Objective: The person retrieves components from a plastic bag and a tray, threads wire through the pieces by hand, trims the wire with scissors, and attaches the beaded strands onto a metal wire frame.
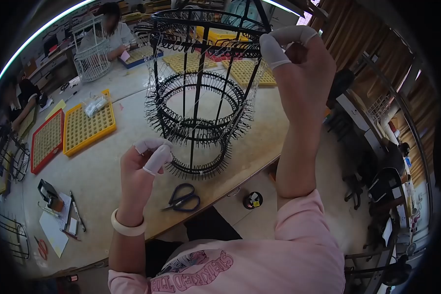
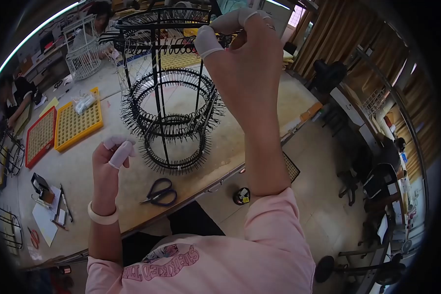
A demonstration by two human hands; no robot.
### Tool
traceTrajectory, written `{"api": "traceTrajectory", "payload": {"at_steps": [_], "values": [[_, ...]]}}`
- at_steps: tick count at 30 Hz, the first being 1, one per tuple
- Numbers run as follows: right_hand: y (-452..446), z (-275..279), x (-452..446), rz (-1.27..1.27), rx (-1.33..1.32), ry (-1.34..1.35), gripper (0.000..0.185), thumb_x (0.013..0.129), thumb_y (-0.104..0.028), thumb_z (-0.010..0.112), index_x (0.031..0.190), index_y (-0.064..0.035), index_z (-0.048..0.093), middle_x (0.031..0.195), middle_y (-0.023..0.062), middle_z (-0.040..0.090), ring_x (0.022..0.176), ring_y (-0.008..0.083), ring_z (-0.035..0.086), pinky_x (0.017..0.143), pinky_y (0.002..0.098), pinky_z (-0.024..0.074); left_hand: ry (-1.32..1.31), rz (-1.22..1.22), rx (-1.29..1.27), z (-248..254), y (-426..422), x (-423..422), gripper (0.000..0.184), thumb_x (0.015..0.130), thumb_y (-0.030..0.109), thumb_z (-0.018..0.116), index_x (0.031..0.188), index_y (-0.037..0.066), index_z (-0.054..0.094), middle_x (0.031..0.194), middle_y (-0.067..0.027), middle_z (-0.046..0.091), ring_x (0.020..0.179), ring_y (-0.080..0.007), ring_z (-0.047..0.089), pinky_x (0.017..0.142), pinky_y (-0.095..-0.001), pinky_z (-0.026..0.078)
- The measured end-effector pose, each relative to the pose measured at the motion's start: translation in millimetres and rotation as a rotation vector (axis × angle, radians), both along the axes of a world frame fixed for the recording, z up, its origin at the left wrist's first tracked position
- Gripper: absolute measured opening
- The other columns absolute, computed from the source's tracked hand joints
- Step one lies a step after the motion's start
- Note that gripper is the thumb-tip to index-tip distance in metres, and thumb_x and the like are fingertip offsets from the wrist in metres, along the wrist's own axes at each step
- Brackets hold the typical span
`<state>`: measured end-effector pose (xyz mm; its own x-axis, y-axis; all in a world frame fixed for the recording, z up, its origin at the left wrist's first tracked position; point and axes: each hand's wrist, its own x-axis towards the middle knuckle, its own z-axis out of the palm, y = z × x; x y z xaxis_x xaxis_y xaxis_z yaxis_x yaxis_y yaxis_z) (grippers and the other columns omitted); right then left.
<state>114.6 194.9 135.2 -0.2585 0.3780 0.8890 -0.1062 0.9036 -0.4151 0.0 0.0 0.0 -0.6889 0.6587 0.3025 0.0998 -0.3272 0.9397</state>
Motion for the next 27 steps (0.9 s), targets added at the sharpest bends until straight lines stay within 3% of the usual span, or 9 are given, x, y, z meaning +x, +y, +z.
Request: {"api": "traceTrajectory", "payload": {"at_steps": [9, 14, 27], "values": [[-14.3, -21.0, -1.0, 0.001, 0.101, 0.181, 0.012, 0.069, -0.007, 0.068, 0.075, -0.0046, 0.058, 0.068, -0.0014, 0.048, 0.048, 0.0045, 0.034, 0.045, 0.0205, 0.0292, -0.005, 0.021, 0.058, -6.0, -1.3, -7.2, 0.011, 0.083, 0.008, 0.060, 0.091, 0.001, 0.062, 0.078, -0.0024, 0.062, 0.068, -0.0046, 0.054, 0.054, -0.0175, 0.040], [-16.8, -32.9, -6.5, 0.188, -0.168, 0.188, 0.011, 0.076, -0.009, 0.067, 0.082, -0.0044, 0.060, 0.068, -0.0028, 0.054, 0.050, 0.0004, 0.036, 0.044, 0.0168, 0.0289, 0.018, 0.166, 0.138, -15.7, 4.8, -13.7, 0.011, 0.083, 0.008, 0.061, 0.092, 0.001, 0.062, 0.080, -0.0034, 0.063, 0.067, -0.0050, 0.053, 0.057, -0.0188, 0.042], [-15.6, -35.0, -13.2, 0.219, -0.082, 0.215, 0.012, 0.077, -0.012, 0.067, 0.083, -0.0047, 0.060, 0.064, -0.0028, 0.054, 0.048, 0.0009, 0.034, 0.043, 0.0173, 0.0278, 0.042, 0.114, -0.007, -49.8, 2.8, -22.1, 0.006, 0.083, 0.007, 0.057, 0.085, 0.003, 0.053, 0.077, 0.0011, 0.054, 0.068, -0.0045, 0.050, 0.062, -0.0190, 0.042]]}}
